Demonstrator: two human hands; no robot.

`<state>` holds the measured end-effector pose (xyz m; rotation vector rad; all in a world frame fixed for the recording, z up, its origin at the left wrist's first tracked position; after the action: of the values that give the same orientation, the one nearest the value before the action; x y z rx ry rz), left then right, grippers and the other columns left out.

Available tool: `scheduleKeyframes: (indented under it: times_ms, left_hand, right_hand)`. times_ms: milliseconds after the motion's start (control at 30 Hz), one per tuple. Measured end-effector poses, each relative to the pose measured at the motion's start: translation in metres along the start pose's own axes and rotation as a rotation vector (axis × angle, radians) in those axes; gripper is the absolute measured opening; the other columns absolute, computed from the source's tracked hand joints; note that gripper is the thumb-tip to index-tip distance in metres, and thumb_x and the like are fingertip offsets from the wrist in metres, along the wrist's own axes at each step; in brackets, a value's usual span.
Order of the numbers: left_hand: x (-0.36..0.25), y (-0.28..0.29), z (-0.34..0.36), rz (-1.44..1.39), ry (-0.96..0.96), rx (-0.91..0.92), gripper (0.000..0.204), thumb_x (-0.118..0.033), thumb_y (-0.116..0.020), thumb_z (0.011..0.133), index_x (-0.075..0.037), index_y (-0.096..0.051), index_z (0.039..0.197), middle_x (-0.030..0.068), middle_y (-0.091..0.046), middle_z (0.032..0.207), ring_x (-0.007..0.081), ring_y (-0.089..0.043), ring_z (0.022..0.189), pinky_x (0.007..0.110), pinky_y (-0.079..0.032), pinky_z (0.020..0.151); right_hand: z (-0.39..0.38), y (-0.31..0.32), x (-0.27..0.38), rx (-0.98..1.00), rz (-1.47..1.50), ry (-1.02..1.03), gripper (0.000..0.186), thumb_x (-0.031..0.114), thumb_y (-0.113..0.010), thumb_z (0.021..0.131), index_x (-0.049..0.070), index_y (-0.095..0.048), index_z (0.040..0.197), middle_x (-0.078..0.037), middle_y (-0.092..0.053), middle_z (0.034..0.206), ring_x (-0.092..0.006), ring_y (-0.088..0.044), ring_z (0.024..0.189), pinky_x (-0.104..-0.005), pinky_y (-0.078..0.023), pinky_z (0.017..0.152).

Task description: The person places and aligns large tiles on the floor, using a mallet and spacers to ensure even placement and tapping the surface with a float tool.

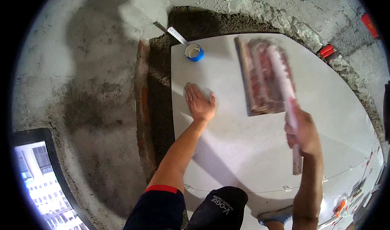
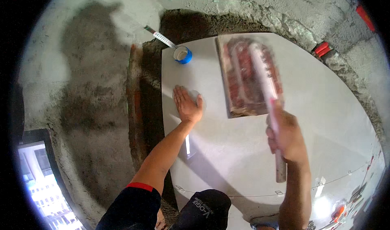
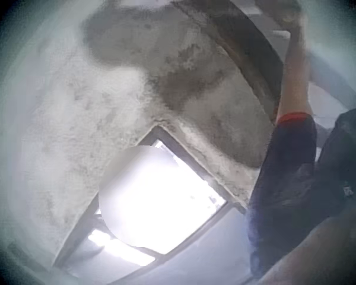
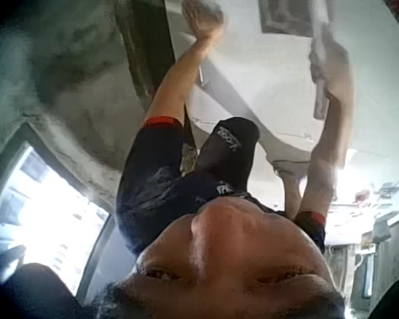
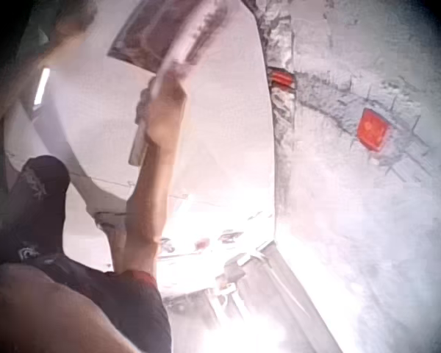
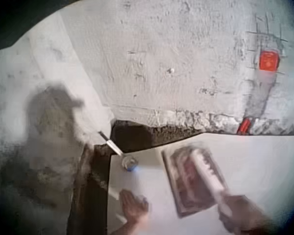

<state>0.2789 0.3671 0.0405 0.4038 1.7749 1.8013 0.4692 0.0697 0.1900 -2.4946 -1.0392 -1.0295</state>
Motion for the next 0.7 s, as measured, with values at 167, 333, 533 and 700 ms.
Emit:
scheduleKeyframes:
  times_ms: [167,333,533,700]
  left_hand:
    - [0.005,-0.007,0.0,-0.001,0.02,0.03,0.088,-0.046,-0.049,0.097,0.016,-0.016,0.151,0.0337,-0.011,0.161,0.0437,-0.005,0.152,0.049,-0.005,0.125]
    - [0.007,-0.007,-0.001,-0.026,0.028,0.022,0.086,-0.04,-0.05,0.096,0.015,-0.015,0.151,0.0343,-0.011,0.16,0.045,-0.006,0.152,0.05,-0.007,0.125]
    - [0.003,0.0,0.001,-0.06,0.008,0.006,0.079,-0.034,-0.047,0.097,0.014,-0.017,0.151,0.0346,-0.015,0.159,0.0461,-0.009,0.151,0.05,-0.006,0.125]
    - [0.003,-0.004,0.003,-0.021,0.019,0.022,0.078,-0.034,-0.047,0.097,0.016,-0.018,0.15,0.0356,-0.015,0.159,0.0461,-0.008,0.151,0.05,-0.006,0.125]
  right_hand:
    - [-0.045,0.057,0.069,-0.5,0.043,0.5,0.056,0.062,-0.042,0.102,0.014,-0.05,0.076,0.007,-0.039,0.052,-0.0031,-0.038,0.039,-0.0218,-0.028,0.035]
    - [0.079,-0.044,-0.058,-0.196,-0.26,-0.118,0.062,0.059,-0.04,0.103,0.0,-0.057,0.089,-0.006,-0.05,0.06,-0.018,-0.051,0.047,-0.0355,-0.044,0.043]
    - [0.063,-0.072,-0.006,0.094,-0.106,-0.03,0.058,0.058,-0.048,0.101,0.003,-0.057,0.087,0.0,-0.046,0.06,-0.0114,-0.046,0.046,-0.03,-0.037,0.04]
    - [-0.016,0.009,0.075,-0.284,-0.032,0.297,0.062,0.065,-0.041,0.101,0.01,-0.049,0.075,0.003,-0.041,0.056,-0.0059,-0.039,0.042,-0.0249,-0.031,0.036]
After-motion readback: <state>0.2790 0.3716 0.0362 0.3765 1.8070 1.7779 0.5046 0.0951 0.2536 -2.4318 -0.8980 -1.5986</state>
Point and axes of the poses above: each hand's wrist, its own z-axis towards the middle knuckle, its own y-axis out of the back of the hand, x = y × z, the point moved 10 cm from there along z, towards the middle knuckle
